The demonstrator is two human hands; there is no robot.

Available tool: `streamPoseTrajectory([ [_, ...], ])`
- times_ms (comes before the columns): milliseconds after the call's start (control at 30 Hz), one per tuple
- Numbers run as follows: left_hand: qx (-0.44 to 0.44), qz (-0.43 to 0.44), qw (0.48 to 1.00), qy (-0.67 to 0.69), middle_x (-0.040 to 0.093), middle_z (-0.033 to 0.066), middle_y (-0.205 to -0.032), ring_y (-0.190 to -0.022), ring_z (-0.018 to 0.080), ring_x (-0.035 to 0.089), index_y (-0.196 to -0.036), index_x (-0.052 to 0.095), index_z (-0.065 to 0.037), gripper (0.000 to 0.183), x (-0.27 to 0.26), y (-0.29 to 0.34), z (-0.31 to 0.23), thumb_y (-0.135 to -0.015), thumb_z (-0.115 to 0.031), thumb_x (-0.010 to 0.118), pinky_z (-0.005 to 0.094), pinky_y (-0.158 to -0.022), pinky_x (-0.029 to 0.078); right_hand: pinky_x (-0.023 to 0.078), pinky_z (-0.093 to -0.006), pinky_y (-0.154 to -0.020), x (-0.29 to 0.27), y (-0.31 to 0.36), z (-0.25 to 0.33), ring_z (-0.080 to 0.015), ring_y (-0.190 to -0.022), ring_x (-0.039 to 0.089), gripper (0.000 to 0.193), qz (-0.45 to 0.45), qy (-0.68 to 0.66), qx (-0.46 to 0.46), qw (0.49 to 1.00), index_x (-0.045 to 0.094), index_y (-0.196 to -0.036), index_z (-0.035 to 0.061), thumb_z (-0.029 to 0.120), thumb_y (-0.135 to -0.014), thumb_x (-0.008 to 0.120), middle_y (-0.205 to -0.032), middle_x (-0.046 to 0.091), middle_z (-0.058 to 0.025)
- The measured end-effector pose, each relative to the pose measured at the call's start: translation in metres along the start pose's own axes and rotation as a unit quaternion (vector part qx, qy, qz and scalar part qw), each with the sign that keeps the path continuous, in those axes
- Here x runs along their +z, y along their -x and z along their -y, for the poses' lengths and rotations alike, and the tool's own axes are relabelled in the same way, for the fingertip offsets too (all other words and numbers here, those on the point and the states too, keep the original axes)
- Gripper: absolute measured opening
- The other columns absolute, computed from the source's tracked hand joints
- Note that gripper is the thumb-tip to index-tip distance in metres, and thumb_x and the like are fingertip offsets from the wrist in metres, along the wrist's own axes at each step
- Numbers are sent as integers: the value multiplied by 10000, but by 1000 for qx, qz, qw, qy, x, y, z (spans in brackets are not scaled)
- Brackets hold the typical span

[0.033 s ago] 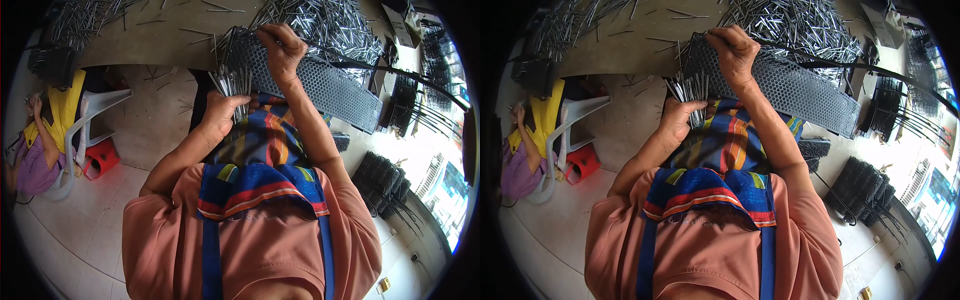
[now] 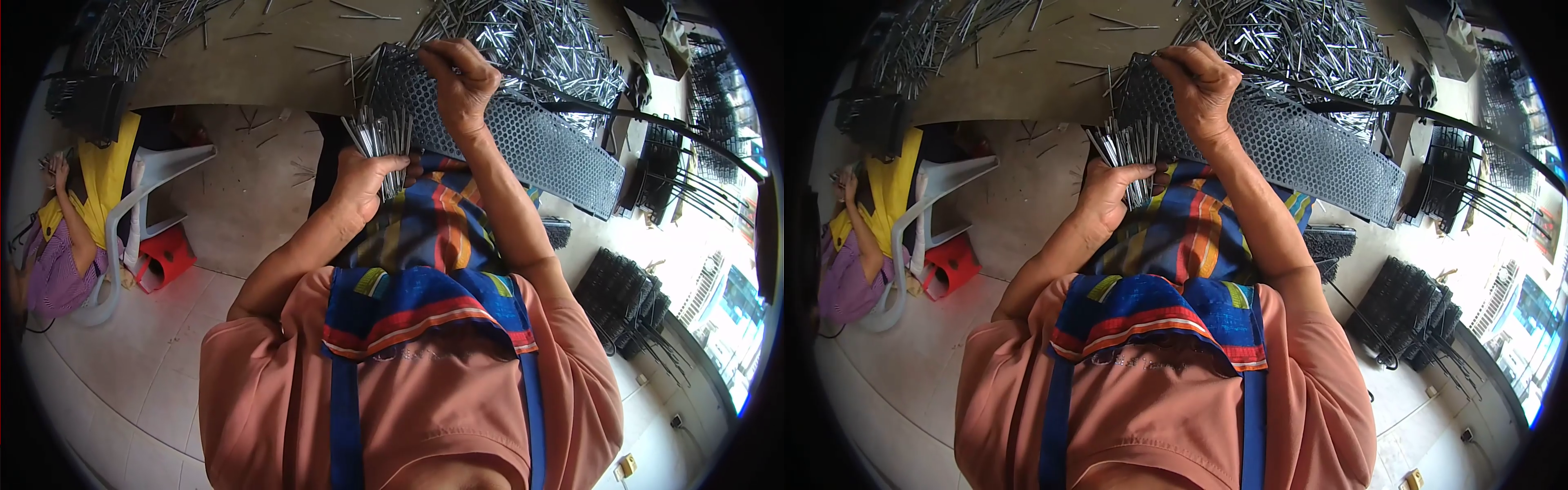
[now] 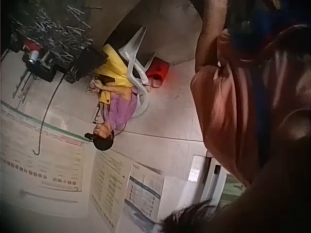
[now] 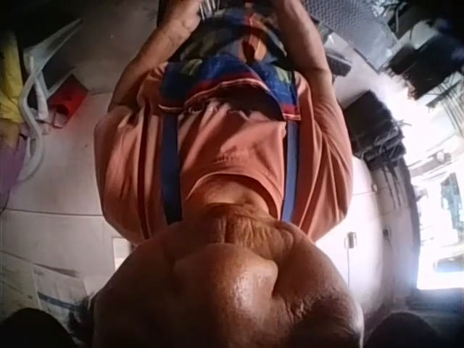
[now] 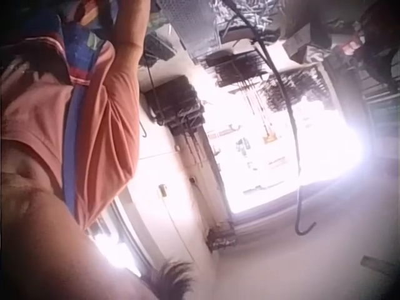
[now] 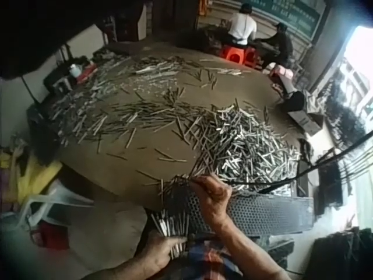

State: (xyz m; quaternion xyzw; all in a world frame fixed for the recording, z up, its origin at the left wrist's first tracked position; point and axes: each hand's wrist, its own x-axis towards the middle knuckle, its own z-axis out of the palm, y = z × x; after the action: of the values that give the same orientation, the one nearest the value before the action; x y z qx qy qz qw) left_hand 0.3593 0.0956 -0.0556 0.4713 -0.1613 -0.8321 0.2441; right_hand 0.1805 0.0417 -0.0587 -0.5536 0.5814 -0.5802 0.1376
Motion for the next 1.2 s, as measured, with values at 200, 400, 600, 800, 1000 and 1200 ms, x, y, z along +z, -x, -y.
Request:
streamPoseTrajectory([
  [200,-9,3,1000,4,697,169,-872,-706,251,700,-1015,627,47,233,0,-1,2,-785,83,622,343,-586,576,491,-245,-596,5,6,-2,-133,-649,634,126,33,73,-31,996,712,-846,13,-18,-729,749,-753,662,-67],
  [400,-5,4,1000,12,701,176,-882,-740,254,700,-1025,626,59,227,3,-5,2,-799,75,620,369,-650,581,491,-297,-568,13,-9,11,-223,-623,648,115,70,191,-59,977,713,-830,49,94,-736,763,-742,650,-77],
  [600,-16,-3,999,42,696,167,-871,-711,253,693,-989,635,51,221,1,-9,3,-773,99,629,346,-614,569,503,-320,-573,10,-10,3,-259,-650,661,117,117,201,-71,970,720,-829,70,153,-753,751,-744,650,-84],
  [800,-12,-2,998,57,699,184,-869,-712,260,694,-988,634,59,223,1,-9,0,-769,95,628,347,-605,566,509,-333,-570,8,-6,4,-272,-668,666,118,96,232,-55,966,722,-827,77,189,-791,725,-765,661,-68],
  [1000,-13,13,998,65,695,202,-870,-729,279,697,-1004,623,82,236,-1,-13,-2,-769,103,615,365,-618,575,495,-329,-558,2,0,8,-259,-630,655,119,126,294,-85,944,732,-842,83,196,-810,716,-761,670,-95],
  [1200,31,45,997,53,695,163,-904,-770,267,699,-1078,616,17,300,1,-13,-3,-787,91,612,381,-674,597,398,-252,-494,-24,27,26,-83,-534,509,162,281,-16,295,913,682,-774,-28,127,-777,729,-606,574,3],
])
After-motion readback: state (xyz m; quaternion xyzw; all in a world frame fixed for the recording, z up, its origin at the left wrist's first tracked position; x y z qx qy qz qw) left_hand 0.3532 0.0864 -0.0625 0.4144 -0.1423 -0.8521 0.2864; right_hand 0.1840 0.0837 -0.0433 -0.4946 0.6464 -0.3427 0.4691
